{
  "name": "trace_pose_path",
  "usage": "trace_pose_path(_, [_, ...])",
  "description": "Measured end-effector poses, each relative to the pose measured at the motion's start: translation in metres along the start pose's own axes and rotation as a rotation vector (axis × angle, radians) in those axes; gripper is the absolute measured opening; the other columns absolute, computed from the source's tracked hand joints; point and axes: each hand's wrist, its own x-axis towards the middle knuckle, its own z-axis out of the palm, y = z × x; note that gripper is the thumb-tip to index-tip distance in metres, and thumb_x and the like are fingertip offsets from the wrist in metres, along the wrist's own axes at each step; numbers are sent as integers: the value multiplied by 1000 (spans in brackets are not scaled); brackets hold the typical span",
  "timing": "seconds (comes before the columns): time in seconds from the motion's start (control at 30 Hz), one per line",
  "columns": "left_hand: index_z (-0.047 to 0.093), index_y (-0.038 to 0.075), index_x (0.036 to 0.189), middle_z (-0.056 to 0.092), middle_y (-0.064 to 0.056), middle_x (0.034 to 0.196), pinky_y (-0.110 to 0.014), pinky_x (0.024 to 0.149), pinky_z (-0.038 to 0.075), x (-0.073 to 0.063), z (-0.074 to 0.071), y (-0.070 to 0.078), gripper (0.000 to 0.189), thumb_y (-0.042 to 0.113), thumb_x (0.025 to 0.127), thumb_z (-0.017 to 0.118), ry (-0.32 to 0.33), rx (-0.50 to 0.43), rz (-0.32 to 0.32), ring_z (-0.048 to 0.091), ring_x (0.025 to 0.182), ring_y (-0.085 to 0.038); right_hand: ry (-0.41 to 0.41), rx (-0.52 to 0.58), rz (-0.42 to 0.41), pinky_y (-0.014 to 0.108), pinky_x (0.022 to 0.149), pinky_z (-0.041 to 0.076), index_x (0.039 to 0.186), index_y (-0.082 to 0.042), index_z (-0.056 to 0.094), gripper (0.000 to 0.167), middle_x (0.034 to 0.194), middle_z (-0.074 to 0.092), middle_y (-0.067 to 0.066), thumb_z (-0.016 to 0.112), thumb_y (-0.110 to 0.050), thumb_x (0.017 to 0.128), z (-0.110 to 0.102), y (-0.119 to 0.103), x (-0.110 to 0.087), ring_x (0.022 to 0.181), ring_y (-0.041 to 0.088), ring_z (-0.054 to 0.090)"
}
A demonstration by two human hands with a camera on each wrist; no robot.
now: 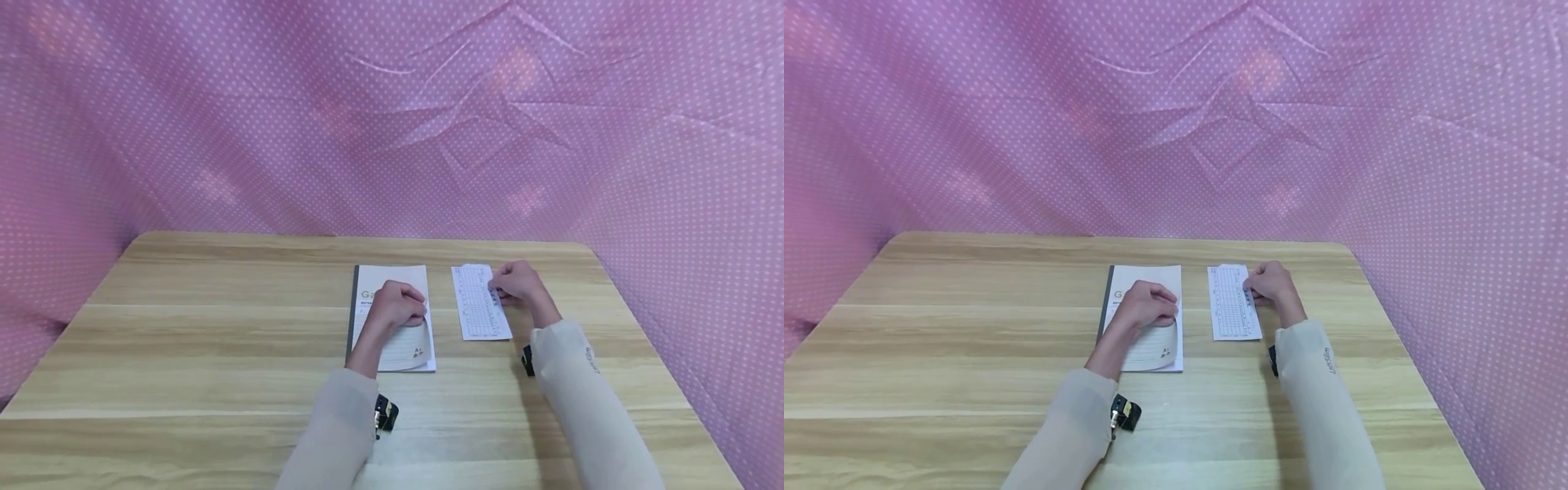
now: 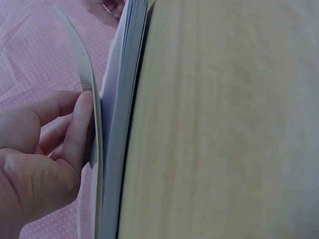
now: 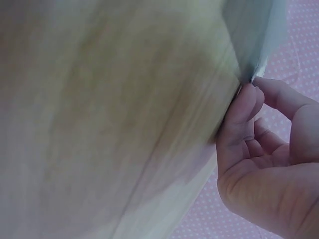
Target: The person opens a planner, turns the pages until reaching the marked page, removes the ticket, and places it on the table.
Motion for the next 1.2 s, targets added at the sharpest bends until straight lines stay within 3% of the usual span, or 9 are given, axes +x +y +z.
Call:
trace_pose_path(0.2, [75,-5,93,72,-12,79,-23,62,59,-2,0,0,16,-9,78,79,8,1,-8,68,63,-13,2,-12,-4,25,66,58,109,3,59,19,96,61,13,65,-9,96,1,2,1,76,17,60])
trace_pose_path(0.43, [74,1,81,71,-10,78,-22,61,58,-3,0,-1,11,-4,77,84,26,46,-10,69,64,-13,0,-27,5,24,65,57,111,3,60,20,98,60,14,64,-11,97,0,2,2,78,18,59])
trace_pose_path(0.77, [75,2,80,72,-9,76,-22,60,58,-7,0,2,11,-5,77,83,36,70,-26,70,64,-15,-2,-34,-10,25,66,57,110,4,60,19,95,61,13,65,-10,97,0,0,-2,75,17,60])
trace_pose_path(1.0, [74,1,87,71,-9,78,-21,60,57,-8,0,2,13,-5,77,81,25,63,-25,68,64,-15,-1,-48,-16,22,59,52,104,2,60,15,84,61,9,66,-9,95,0,1,-2,68,14,57])
trace_pose_path(1.2, [73,2,88,70,-12,83,-22,61,57,-10,-2,8,12,-4,79,79,26,77,-36,68,65,-15,-34,-25,-69,22,52,42,110,4,56,20,84,58,7,59,-13,101,-3,1,-5,60,10,47])
